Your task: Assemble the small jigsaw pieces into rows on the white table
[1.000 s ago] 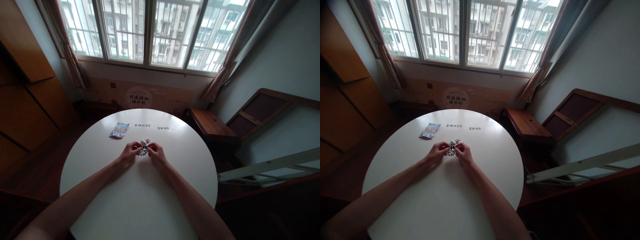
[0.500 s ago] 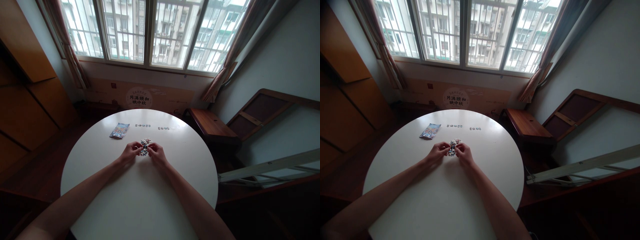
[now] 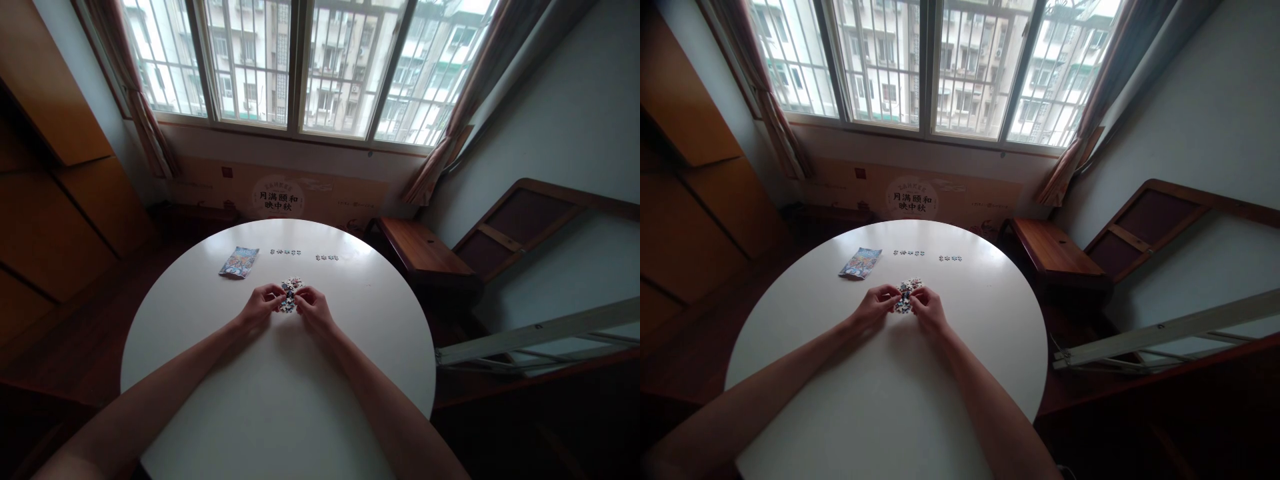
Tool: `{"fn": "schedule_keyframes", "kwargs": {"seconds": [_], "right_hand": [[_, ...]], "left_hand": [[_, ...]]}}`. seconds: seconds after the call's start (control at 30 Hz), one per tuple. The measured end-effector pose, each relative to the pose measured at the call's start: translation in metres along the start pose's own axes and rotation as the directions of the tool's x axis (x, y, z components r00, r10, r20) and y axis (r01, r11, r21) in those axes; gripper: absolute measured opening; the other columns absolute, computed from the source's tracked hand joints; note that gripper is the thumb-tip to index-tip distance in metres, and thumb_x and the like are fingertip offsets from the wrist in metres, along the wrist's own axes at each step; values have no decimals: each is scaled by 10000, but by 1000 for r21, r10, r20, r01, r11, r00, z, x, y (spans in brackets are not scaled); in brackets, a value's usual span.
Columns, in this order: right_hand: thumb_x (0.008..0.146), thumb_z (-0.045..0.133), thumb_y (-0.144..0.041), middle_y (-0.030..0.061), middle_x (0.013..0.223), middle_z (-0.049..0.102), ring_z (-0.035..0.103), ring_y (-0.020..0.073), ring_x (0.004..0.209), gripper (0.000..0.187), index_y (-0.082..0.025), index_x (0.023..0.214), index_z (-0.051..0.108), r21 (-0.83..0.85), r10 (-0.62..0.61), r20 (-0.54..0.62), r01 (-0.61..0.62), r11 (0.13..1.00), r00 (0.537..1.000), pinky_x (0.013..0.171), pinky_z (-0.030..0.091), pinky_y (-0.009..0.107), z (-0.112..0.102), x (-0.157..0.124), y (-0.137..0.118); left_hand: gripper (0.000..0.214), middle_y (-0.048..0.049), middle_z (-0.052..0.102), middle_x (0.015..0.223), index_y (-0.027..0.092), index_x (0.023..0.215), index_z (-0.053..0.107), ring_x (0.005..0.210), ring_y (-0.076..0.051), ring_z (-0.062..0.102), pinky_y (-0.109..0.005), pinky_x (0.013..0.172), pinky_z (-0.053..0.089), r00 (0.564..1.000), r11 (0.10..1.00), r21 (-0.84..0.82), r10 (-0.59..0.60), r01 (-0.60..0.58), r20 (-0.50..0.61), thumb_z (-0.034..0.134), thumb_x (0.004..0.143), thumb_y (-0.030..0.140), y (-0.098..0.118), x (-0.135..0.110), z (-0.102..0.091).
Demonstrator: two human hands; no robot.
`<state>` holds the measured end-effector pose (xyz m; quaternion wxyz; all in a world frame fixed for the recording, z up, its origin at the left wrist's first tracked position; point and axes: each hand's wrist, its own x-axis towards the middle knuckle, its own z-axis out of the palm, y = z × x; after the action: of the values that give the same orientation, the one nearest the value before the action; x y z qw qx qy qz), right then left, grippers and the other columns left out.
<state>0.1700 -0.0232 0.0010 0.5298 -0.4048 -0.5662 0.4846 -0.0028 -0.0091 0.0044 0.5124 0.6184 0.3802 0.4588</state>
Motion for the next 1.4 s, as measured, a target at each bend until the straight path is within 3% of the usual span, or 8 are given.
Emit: {"fn": "schedule_keyframes", "kwargs": {"seconds": [0.67, 1.4], "right_hand": [[707, 664, -434, -25, 564, 558, 491, 97, 443, 279, -172, 769, 589, 7, -7, -35, 7, 1000, 999, 426, 410, 219, 2, 0, -1], [710, 671, -390, -27, 571, 556, 491, 94, 447, 240, -168, 761, 595, 29, -13, -52, 15, 999, 999, 436, 399, 221, 2, -1, -1]], "left_hand": [[335, -30, 615, 713, 119, 818, 621, 528, -99, 556, -219, 486, 464, 999, 1000, -12, 1, -2, -47, 715, 685, 411, -3, 1, 1], [315, -27, 611, 699, 112, 818, 634, 545, -101, 561, -215, 497, 463, 999, 1000, -14, -20, 19, -47, 725, 680, 381, 4, -1, 2]]}}
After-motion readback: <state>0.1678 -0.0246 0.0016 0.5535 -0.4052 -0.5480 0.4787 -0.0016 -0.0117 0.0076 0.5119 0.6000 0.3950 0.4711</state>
